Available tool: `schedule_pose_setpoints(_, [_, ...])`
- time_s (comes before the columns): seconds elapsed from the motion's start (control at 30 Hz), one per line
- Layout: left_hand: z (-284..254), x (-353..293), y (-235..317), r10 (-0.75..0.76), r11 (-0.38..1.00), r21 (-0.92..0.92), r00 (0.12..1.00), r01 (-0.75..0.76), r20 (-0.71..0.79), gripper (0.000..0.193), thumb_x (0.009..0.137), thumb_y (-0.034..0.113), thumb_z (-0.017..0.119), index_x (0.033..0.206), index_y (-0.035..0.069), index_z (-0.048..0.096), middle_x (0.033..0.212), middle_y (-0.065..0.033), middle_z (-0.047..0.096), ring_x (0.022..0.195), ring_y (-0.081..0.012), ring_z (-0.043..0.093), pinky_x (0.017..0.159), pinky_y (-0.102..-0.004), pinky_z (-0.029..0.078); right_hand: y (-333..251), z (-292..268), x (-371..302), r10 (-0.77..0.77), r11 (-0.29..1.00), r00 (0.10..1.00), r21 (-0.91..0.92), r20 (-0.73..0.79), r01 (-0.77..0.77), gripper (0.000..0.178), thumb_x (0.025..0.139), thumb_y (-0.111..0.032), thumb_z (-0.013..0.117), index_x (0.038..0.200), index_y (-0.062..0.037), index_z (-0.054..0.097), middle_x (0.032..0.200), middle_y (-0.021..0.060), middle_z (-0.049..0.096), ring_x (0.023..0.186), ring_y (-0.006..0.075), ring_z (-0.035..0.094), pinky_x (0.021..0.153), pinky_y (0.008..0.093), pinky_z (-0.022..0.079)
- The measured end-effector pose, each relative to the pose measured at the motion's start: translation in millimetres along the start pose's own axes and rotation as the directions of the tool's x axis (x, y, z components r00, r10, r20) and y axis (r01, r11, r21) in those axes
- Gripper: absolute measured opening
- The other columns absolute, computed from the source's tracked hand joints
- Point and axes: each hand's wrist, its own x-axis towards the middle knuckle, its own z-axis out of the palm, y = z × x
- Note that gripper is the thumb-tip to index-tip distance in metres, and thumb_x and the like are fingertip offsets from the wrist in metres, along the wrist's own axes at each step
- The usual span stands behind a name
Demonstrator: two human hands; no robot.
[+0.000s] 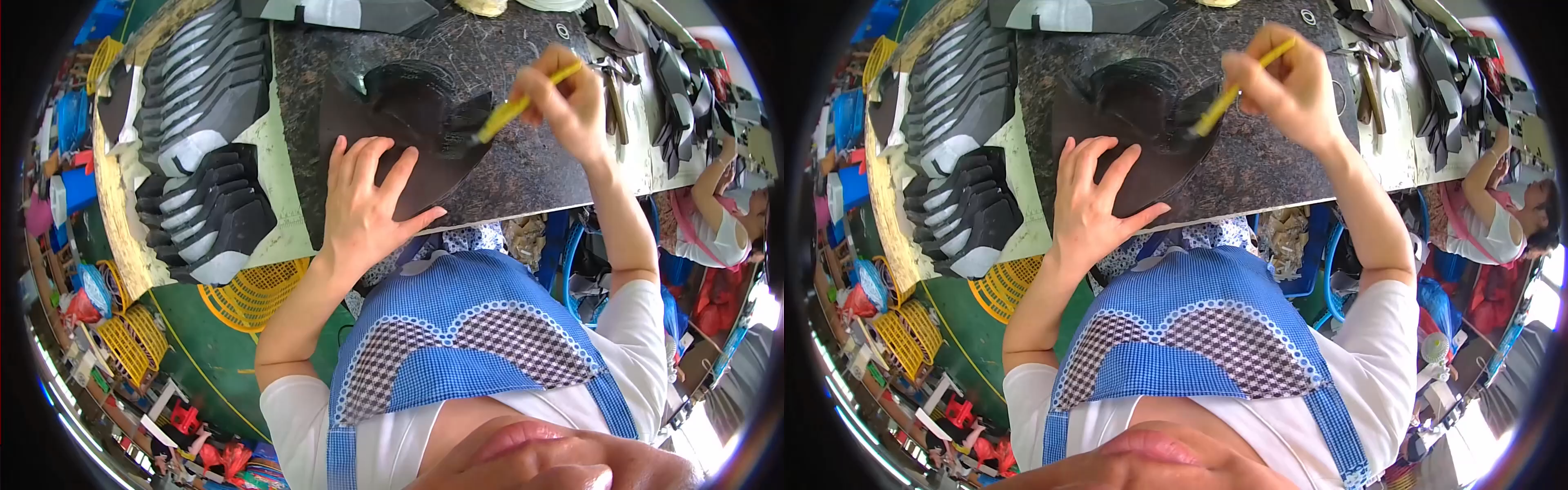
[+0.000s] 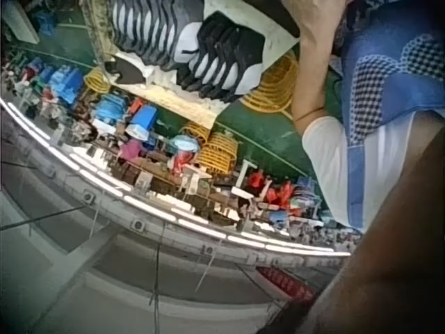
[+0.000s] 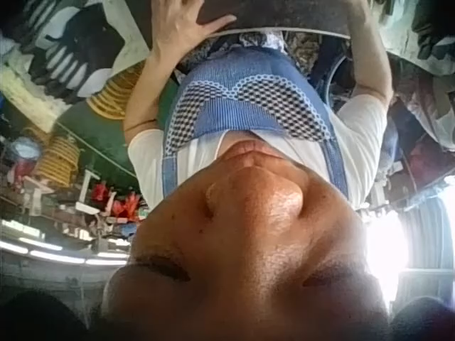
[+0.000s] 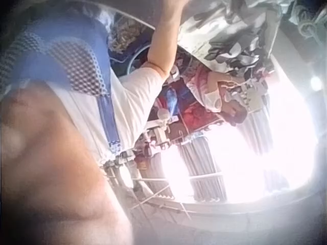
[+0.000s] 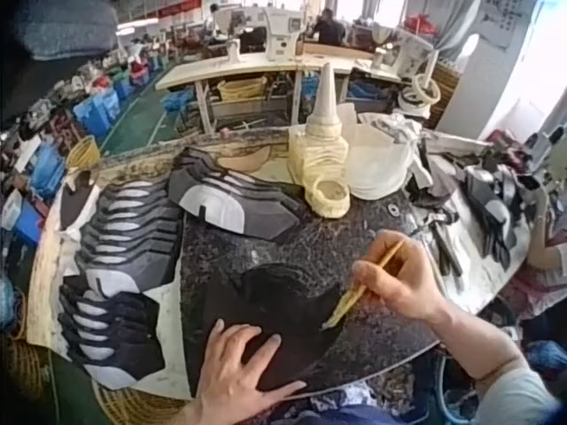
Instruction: Applying glue to shoe upper components using a brush on a manufacturing workbench.
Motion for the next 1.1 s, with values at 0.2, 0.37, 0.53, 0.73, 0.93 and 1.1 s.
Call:
schedule_pose_setpoints(0.2, [1.1,2.9,0.2,0.009,1.000,-0.016,1.000,-0.008,0.022,0.066,0.068,0.046,0.079,0.119,0.007,0.061,0.120,-0.0140,0.049,0.113,-0.0342,0.050,0.104,-0.0588,0.034,31.2,5.5,33.2,0.052,0.995,0.999,0.086,0.017,-0.053,0.019,0.094,-0.017,0.058,0.088,0.0011,0.055,0.087,0.0126,0.068,0.079,0.0166,0.069,0.068,0.0242,0.058])
schedule_pose_setpoints(0.37, [0.4,3.1,2.9,-0.014,1.000,0.003,0.999,0.014,0.030,0.066,0.068,0.044,0.080,0.119,0.008,0.061,0.122,-0.0138,0.049,0.114,-0.0340,0.049,0.105,-0.0588,0.033,6.1,8.8,60.1,-0.252,0.962,0.968,0.112,0.005,0.250,0.019,0.093,-0.023,0.057,0.094,-0.0039,0.057,0.092,0.0089,0.068,0.072,0.0141,0.067,0.057,0.0240,0.054])
schedule_pose_setpoints(0.53, [-2.6,2.6,2.2,-0.047,0.998,-0.043,0.997,0.050,0.056,0.068,0.065,0.042,0.081,0.120,0.008,0.061,0.122,-0.0143,0.049,0.114,-0.0336,0.049,0.105,-0.0578,0.033,-28.8,4.0,91.4,-0.013,1.000,0.976,0.013,0.219,0.010,0.028,0.089,-0.020,0.070,0.085,-0.0014,0.050,0.066,0.0058,0.062,0.056,0.0101,0.060,0.049,0.0223,0.047])
schedule_pose_setpoints(0.73, [-1.3,-2.9,5.0,-0.091,0.996,-0.018,0.995,0.092,0.040,0.068,0.067,0.045,0.077,0.122,0.009,0.059,0.122,-0.0150,0.048,0.115,-0.0330,0.049,0.106,-0.0564,0.032,-71.6,48.8,123.3,0.056,0.876,0.900,-0.453,0.433,0.164,0.033,0.085,-0.028,0.074,0.079,-0.0009,0.056,0.064,0.0065,0.063,0.058,0.0103,0.059,0.049,0.0272,0.043])
schedule_pose_setpoints(0.93, [1.2,-6.4,8.5,-0.094,0.993,-0.072,0.996,0.094,0.006,0.067,0.069,0.044,0.076,0.122,0.008,0.058,0.123,-0.0155,0.048,0.117,-0.0354,0.050,0.103,-0.0480,0.040,-65.5,106.6,134.5,-0.257,0.769,0.802,-0.388,0.539,0.507,0.036,0.083,-0.029,0.075,0.078,0.0008,0.055,0.061,0.0105,0.061,0.055,0.0173,0.060,0.050,0.0318,0.045])
schedule_pose_setpoints(1.1, [-0.4,-2.7,11.7,-0.078,0.996,-0.050,0.996,0.080,0.036,0.068,0.066,0.037,0.078,0.123,0.006,0.057,0.122,-0.0178,0.048,0.117,-0.0372,0.050,0.099,-0.0459,0.045,-64.5,86.5,143.9,-0.220,0.943,0.951,-0.204,0.218,0.264,0.034,0.087,-0.027,0.072,0.086,-0.0008,0.051,0.066,0.0085,0.064,0.057,0.0145,0.064,0.049,0.0281,0.048])
